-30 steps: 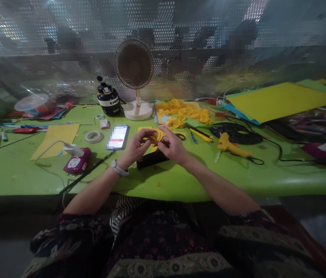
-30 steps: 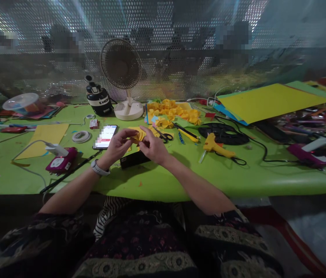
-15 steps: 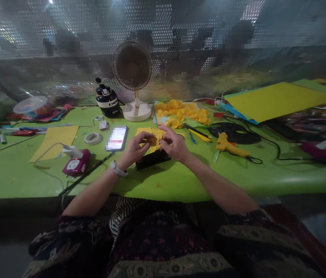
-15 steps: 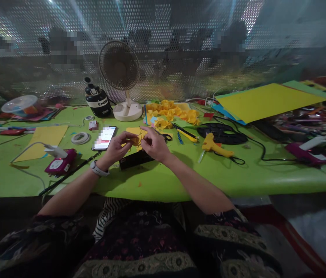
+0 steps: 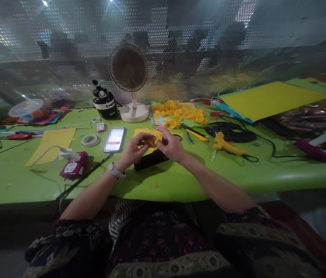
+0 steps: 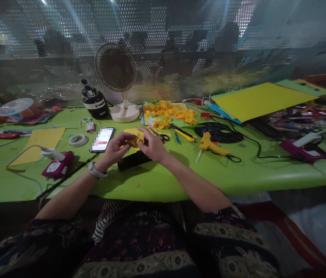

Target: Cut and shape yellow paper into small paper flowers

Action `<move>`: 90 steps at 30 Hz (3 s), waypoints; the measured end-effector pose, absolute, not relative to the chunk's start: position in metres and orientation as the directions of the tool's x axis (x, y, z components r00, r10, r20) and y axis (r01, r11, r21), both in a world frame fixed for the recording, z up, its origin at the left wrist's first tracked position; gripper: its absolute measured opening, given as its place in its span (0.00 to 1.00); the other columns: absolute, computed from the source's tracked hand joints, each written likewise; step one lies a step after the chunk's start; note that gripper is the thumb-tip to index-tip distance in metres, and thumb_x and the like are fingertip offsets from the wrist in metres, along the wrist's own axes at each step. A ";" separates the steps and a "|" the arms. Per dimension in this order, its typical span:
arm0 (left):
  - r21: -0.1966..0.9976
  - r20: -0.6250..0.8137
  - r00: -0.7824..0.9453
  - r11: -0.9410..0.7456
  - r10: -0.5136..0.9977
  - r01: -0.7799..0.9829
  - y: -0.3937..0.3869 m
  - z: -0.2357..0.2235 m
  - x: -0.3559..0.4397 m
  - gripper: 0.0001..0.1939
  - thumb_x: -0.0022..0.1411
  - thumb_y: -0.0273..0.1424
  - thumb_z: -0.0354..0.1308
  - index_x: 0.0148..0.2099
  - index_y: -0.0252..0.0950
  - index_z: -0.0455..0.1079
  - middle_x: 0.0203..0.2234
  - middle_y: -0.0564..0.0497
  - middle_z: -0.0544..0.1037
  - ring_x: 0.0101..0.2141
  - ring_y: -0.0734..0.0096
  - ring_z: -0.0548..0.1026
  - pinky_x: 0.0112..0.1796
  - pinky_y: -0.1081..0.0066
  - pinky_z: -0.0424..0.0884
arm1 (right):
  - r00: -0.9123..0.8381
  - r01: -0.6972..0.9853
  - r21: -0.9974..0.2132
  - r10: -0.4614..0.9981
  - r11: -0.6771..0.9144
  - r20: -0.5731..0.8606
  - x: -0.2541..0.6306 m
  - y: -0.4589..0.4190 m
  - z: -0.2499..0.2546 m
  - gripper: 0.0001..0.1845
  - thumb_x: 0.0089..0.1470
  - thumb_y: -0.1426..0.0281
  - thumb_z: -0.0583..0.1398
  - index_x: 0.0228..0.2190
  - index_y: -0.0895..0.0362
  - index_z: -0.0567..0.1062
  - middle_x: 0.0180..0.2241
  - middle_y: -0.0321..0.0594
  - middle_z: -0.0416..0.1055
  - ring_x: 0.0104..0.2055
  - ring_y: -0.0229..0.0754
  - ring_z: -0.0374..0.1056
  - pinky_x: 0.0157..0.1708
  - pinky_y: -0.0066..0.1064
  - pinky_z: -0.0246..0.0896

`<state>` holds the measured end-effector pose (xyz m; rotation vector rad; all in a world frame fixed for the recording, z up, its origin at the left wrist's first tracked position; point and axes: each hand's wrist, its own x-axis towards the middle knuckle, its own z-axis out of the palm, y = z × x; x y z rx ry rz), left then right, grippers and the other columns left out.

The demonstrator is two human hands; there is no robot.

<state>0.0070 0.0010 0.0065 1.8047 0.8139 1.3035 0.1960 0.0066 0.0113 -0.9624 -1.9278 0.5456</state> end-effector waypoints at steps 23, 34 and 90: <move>0.960 0.231 0.227 -0.185 0.946 -0.209 0.008 0.003 0.007 0.29 0.50 0.42 0.72 0.51 0.36 0.69 0.36 0.48 0.82 0.36 0.70 0.79 0.39 0.69 0.76 | -0.336 0.481 -0.375 0.561 0.793 0.756 0.197 0.010 0.009 0.12 0.61 0.70 0.56 0.44 0.51 0.77 0.50 0.45 0.74 0.56 0.48 0.69 0.60 0.48 0.61; 0.940 0.156 0.215 -0.078 0.964 -0.331 -0.001 0.006 0.015 0.30 0.51 0.35 0.72 0.55 0.37 0.68 0.31 0.54 0.80 0.32 0.76 0.78 0.42 0.71 0.75 | -0.319 0.476 -0.310 0.490 0.823 0.811 0.196 0.008 0.009 0.12 0.62 0.70 0.56 0.42 0.52 0.79 0.50 0.46 0.77 0.53 0.46 0.72 0.56 0.45 0.65; 0.942 0.134 0.100 -0.095 0.986 -0.322 -0.007 0.011 0.017 0.20 0.53 0.34 0.70 0.48 0.34 0.74 0.34 0.47 0.83 0.34 0.69 0.82 0.41 0.67 0.78 | -0.311 0.590 -0.138 0.382 0.796 0.871 0.197 0.013 0.007 0.13 0.58 0.66 0.59 0.45 0.54 0.74 0.53 0.49 0.73 0.56 0.51 0.68 0.55 0.49 0.65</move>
